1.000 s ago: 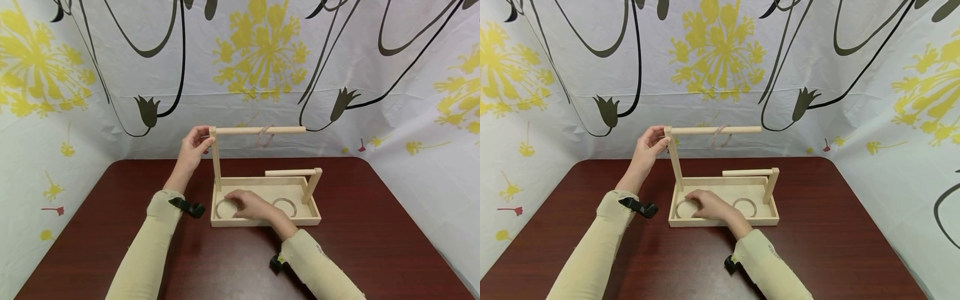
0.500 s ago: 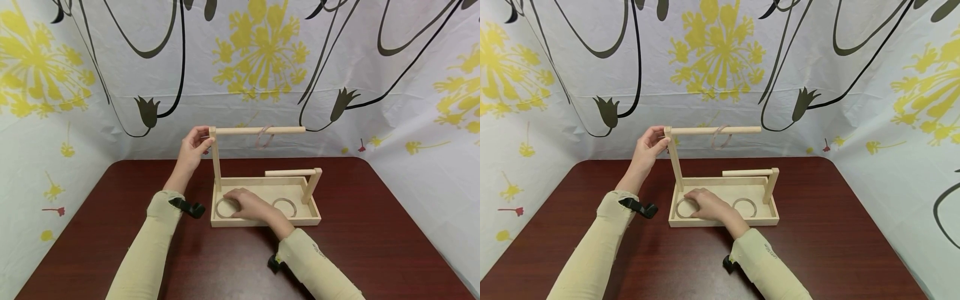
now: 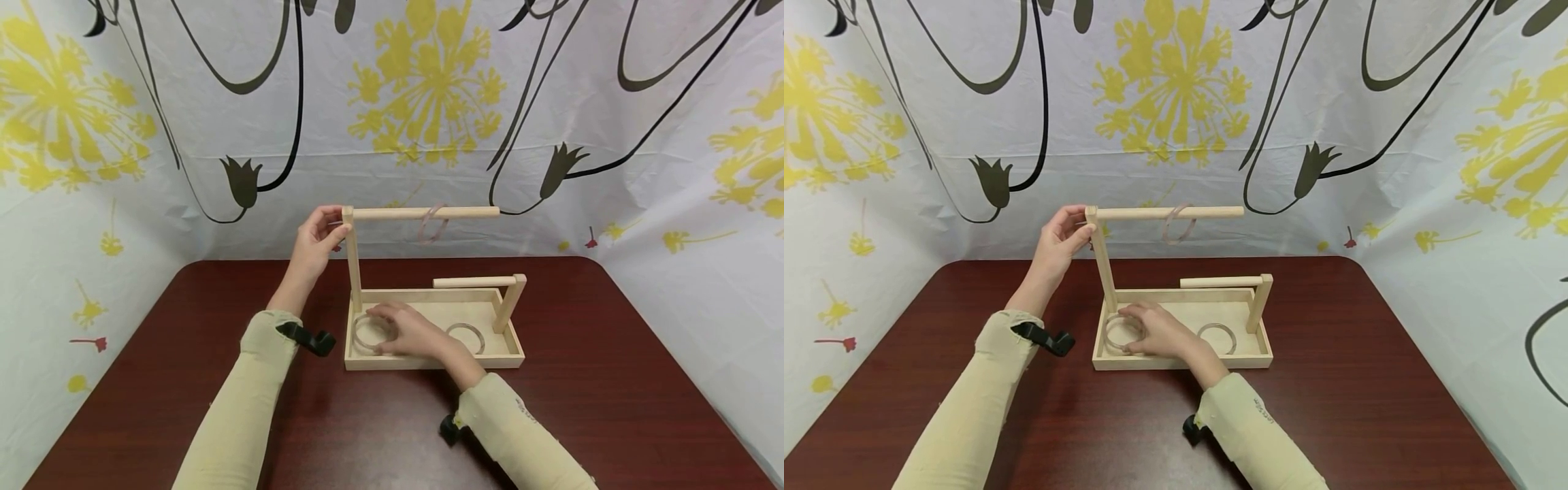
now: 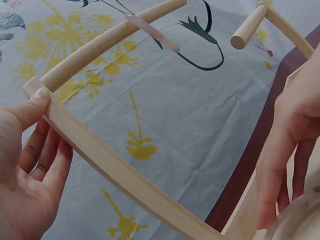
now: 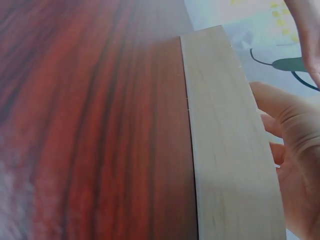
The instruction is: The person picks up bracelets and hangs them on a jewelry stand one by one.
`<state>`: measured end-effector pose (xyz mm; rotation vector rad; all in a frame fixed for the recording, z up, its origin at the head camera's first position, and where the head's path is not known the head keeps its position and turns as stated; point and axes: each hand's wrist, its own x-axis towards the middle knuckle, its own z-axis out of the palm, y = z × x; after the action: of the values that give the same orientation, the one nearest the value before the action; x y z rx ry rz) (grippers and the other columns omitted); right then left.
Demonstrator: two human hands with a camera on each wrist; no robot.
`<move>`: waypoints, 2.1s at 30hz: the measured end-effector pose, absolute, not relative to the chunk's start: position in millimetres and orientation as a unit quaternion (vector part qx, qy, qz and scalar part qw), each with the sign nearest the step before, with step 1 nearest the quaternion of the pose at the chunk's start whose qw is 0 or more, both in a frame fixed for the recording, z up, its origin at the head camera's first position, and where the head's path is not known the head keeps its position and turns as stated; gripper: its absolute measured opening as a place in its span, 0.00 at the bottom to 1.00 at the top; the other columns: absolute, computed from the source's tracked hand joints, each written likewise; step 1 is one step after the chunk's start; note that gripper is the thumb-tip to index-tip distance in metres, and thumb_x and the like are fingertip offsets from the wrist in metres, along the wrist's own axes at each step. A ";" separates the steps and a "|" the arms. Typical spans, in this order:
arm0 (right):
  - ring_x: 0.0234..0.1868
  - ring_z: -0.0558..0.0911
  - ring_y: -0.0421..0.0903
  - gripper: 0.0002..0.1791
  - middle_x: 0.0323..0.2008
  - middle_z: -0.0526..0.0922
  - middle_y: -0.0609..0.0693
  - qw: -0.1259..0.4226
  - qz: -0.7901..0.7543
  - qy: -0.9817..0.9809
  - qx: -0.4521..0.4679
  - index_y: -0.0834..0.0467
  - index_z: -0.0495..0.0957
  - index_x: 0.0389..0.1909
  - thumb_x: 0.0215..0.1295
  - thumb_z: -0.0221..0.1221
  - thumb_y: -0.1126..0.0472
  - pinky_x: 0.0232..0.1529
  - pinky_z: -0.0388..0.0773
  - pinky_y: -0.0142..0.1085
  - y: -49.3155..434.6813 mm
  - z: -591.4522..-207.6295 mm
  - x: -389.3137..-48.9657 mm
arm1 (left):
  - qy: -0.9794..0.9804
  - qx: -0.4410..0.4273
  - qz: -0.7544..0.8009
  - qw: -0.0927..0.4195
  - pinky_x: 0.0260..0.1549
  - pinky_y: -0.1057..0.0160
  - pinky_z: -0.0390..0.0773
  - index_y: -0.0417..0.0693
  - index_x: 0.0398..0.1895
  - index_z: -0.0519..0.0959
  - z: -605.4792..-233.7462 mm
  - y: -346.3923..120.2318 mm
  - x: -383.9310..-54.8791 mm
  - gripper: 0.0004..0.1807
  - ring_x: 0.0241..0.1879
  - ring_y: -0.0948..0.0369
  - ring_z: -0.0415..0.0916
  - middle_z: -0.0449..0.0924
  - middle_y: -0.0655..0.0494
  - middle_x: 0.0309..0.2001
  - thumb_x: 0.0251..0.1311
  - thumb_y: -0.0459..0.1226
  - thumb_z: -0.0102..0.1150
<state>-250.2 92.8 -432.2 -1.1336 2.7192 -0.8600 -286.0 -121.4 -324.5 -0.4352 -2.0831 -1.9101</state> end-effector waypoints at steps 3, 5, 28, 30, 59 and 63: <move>0.57 0.79 0.52 0.39 0.67 0.72 0.58 0.034 -0.294 0.883 -0.364 0.58 0.72 0.66 0.53 0.73 0.53 0.60 0.76 0.48 93.7 -429.0 -248.6 | -0.724 -0.145 -0.660 0.138 0.30 0.73 0.73 0.34 0.61 0.71 -324.6 -121.2 -287.3 0.19 0.43 0.73 0.77 0.78 0.48 0.54 0.69 0.30 0.57; 0.56 0.80 0.51 0.39 0.66 0.73 0.56 0.033 -0.301 0.883 -0.359 0.57 0.72 0.67 0.54 0.73 0.52 0.59 0.78 0.46 94.2 -426.9 -247.5 | -0.725 -0.143 -0.659 0.138 0.31 0.72 0.73 0.35 0.61 0.71 -324.7 -121.1 -287.3 0.19 0.43 0.74 0.76 0.78 0.46 0.55 0.69 0.31 0.57; 0.56 0.82 0.57 0.38 0.58 0.75 0.57 -0.005 -0.369 0.848 -0.379 0.58 0.70 0.68 0.56 0.71 0.58 0.58 0.80 0.46 100.7 -405.4 -238.0 | -0.723 -0.153 -0.661 0.133 0.30 0.72 0.73 0.37 0.63 0.71 -323.5 -121.6 -284.8 0.20 0.45 0.72 0.77 0.76 0.44 0.56 0.69 0.30 0.57; 0.56 0.82 0.59 0.37 0.58 0.75 0.57 -0.011 -0.378 0.842 -0.384 0.58 0.71 0.68 0.56 0.71 0.59 0.59 0.80 0.46 101.2 -404.0 -237.4 | -0.722 -0.152 -0.662 0.132 0.30 0.72 0.73 0.37 0.63 0.71 -323.0 -121.4 -284.7 0.20 0.45 0.72 0.77 0.76 0.44 0.56 0.69 0.31 0.57; 0.60 0.78 0.50 0.39 0.61 0.72 0.54 -0.058 -0.449 0.810 -0.373 0.55 0.69 0.69 0.54 0.71 0.67 0.62 0.78 0.42 113.3 -379.9 -226.2 | -0.723 -0.152 -0.661 0.135 0.31 0.72 0.74 0.37 0.62 0.72 -325.3 -122.1 -286.2 0.20 0.46 0.72 0.77 0.77 0.45 0.55 0.69 0.31 0.57; 0.59 0.77 0.50 0.39 0.60 0.72 0.54 -0.071 -0.452 0.808 -0.371 0.57 0.69 0.69 0.53 0.71 0.67 0.62 0.78 0.41 116.0 -375.4 -225.1 | -0.719 -0.152 -0.665 0.136 0.31 0.72 0.74 0.37 0.62 0.72 -325.7 -122.2 -286.9 0.20 0.45 0.72 0.77 0.78 0.48 0.54 0.69 0.30 0.57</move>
<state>-225.1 116.0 -375.4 -1.2197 2.6603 -1.4871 -286.9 -122.2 -325.7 -0.4400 -2.0822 -1.9249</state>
